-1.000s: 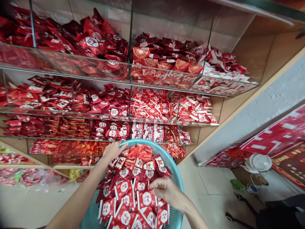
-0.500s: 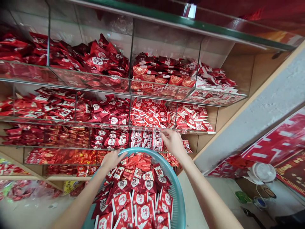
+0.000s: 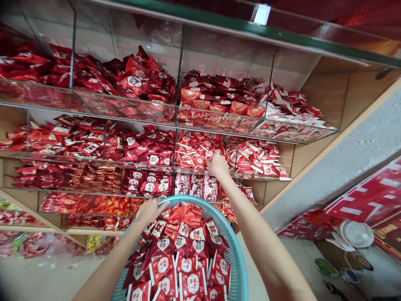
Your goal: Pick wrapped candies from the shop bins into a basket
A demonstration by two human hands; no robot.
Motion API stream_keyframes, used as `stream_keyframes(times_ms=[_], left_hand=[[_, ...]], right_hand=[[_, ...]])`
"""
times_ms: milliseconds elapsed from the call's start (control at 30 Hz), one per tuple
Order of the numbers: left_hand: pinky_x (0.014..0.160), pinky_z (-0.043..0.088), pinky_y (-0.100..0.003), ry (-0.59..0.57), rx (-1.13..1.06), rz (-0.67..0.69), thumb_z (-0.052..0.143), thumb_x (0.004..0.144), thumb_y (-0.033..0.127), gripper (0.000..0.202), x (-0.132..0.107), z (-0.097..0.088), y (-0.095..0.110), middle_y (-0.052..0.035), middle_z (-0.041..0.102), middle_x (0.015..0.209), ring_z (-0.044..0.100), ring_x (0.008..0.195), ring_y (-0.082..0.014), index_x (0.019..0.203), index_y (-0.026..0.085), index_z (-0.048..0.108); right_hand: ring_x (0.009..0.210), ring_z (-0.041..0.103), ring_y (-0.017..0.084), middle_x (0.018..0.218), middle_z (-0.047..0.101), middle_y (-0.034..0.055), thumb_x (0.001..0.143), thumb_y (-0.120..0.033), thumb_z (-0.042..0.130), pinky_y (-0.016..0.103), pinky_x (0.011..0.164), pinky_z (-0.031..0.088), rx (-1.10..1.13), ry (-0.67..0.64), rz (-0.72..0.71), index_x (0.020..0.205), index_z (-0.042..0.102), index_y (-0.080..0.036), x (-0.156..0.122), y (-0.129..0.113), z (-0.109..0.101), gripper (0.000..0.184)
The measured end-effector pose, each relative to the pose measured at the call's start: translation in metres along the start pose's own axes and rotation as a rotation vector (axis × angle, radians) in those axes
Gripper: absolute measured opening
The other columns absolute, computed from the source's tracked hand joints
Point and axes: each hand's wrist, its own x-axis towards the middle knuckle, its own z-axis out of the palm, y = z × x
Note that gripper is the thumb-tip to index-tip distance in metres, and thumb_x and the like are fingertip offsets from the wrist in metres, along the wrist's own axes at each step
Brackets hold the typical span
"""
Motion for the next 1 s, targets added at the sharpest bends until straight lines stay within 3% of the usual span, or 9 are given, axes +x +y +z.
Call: stream_keyframes(times_ms=[200,433,600,733,1000], left_hand=[[0.070,0.043,-0.032,-0.007,0.006,-0.018,0.019,0.078,0.065,0.067,0.001,0.000,0.001,-0.0136,0.066,0.086,0.062,0.084,-0.0259,0.099,0.016,0.059],[0.068,0.044,-0.033,0.025,0.008,0.020,0.017,0.078,0.066,0.067,0.003,0.003,-0.002,-0.0131,0.066,0.083,0.063,0.080,-0.0258,0.097,0.017,0.058],[0.066,0.044,-0.032,0.037,0.006,0.038,0.017,0.078,0.066,0.066,0.003,0.004,-0.003,-0.0122,0.066,0.083,0.063,0.079,-0.0251,0.096,0.018,0.058],[0.066,0.043,-0.031,0.027,-0.001,0.026,0.019,0.078,0.065,0.066,0.002,0.001,-0.001,-0.0123,0.066,0.084,0.063,0.080,-0.0255,0.097,0.017,0.059],[0.064,0.043,-0.032,0.032,-0.033,0.032,0.020,0.078,0.065,0.064,0.003,0.002,-0.002,-0.0111,0.066,0.081,0.063,0.079,-0.0264,0.094,0.017,0.058]], right_hand=[[0.084,0.060,0.026,0.088,0.064,0.0171,0.078,-0.050,0.043,0.033,0.067,0.042,0.021,0.001,0.038,0.078,0.063,-0.014,0.002,-0.004,-0.001,0.041],[0.083,0.060,0.022,0.086,0.066,0.0102,0.072,-0.048,0.054,0.029,0.066,0.042,0.088,-0.006,0.018,0.077,0.064,-0.018,0.005,-0.011,0.002,0.032],[0.087,0.059,0.024,0.088,0.065,0.0133,0.074,-0.051,0.049,0.032,0.070,0.042,0.087,0.026,0.038,0.078,0.063,-0.018,0.002,-0.015,-0.001,0.036],[0.086,0.058,0.026,0.085,0.064,0.0143,0.066,-0.059,0.054,0.035,0.070,0.041,0.128,-0.029,0.043,0.069,0.061,-0.017,0.001,-0.019,-0.002,0.042],[0.067,0.055,0.018,0.059,0.056,0.0021,0.056,-0.054,0.064,0.027,0.058,0.038,0.344,-0.072,-0.034,0.050,0.049,-0.019,0.010,-0.018,0.009,0.039]])
